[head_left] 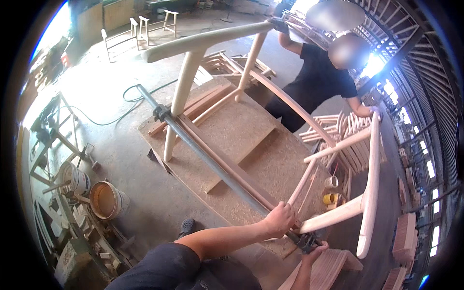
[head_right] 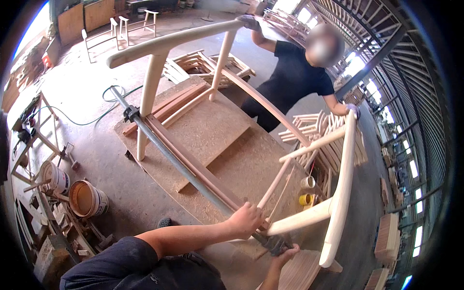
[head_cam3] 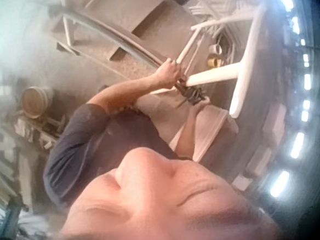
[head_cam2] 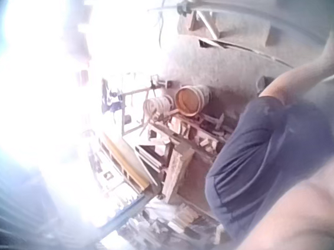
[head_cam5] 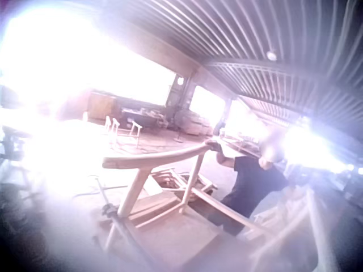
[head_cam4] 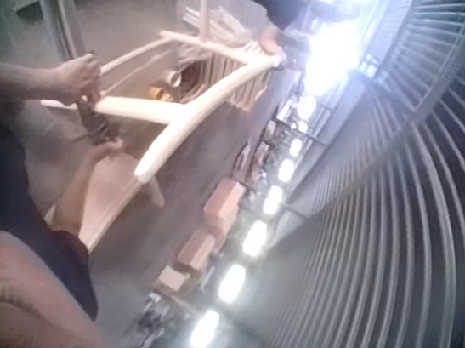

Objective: The person assembles a wooden chair frame in a workshop. They use a large metal pipe clamp to secure the chair legs and backrest together, tightening the clamp with both hands. Another person is seen working on a similar chair nearby. The camera wearer also handles a pencil and a wooden plank during the process.

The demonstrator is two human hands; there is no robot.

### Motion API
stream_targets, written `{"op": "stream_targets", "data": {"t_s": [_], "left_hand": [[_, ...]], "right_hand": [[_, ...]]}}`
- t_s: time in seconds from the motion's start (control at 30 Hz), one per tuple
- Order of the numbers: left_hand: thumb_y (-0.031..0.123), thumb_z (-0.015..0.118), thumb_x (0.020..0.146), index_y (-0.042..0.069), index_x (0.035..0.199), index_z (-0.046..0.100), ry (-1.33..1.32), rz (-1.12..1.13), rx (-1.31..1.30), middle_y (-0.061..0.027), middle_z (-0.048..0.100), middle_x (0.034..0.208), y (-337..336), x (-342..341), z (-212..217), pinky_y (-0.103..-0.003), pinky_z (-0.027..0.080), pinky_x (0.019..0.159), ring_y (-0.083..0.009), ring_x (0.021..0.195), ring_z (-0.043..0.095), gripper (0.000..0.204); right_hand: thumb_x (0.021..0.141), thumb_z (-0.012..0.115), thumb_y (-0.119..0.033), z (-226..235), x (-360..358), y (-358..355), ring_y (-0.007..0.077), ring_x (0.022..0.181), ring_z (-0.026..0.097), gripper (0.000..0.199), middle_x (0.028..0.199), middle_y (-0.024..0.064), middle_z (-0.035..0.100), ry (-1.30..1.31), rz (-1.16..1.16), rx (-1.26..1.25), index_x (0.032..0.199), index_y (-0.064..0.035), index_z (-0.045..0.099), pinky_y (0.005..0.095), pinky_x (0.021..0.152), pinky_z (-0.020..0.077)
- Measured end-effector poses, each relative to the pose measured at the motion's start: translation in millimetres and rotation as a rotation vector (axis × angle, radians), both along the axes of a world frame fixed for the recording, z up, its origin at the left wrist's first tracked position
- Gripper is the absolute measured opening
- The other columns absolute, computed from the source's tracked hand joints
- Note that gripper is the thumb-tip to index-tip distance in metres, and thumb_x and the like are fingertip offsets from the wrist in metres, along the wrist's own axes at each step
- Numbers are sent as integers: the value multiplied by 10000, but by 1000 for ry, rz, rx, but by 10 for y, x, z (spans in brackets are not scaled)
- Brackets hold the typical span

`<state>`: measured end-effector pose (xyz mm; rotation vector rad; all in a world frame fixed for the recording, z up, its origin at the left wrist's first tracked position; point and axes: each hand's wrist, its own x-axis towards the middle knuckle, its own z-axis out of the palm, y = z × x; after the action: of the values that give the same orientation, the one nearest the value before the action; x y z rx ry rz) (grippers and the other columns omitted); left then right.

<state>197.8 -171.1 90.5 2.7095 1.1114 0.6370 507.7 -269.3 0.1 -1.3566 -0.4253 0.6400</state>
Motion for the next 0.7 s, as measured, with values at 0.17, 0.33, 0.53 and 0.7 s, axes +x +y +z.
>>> {"op": "stream_targets", "data": {"t_s": [0.17,0.33,0.53,0.7], "left_hand": [[178,599,817,132,1015,662,-28,-34,-73,-59,604,943,3,-14,-46,-396,398,804,-258,921,571,213],[135,561,836,85,1028,652,8,-25,-164,-88,622,959,14,-20,179,-397,423,845,-265,930,577,218],[145,600,723,43,904,586,-117,-7,25,-145,593,881,47,128,34,-439,463,779,-324,837,589,208],[159,668,671,38,914,576,-87,-11,28,-147,594,874,34,146,96,-446,472,804,-338,848,598,287]], "right_hand": [[945,437,-691,133,-137,50,200,934,569,547,1004,29,538,136,52,-74,1064,-159,483,349,844,501],[898,532,-608,417,-305,24,95,558,454,403,656,-45,476,199,-52,-273,963,-211,558,270,506,394],[989,494,-532,324,-312,-9,90,579,403,293,660,-35,373,278,-189,-105,1018,-242,529,216,509,357],[991,509,-260,331,-324,-135,116,604,406,162,729,3,383,-135,145,-114,1125,-177,474,246,541,390]]}}
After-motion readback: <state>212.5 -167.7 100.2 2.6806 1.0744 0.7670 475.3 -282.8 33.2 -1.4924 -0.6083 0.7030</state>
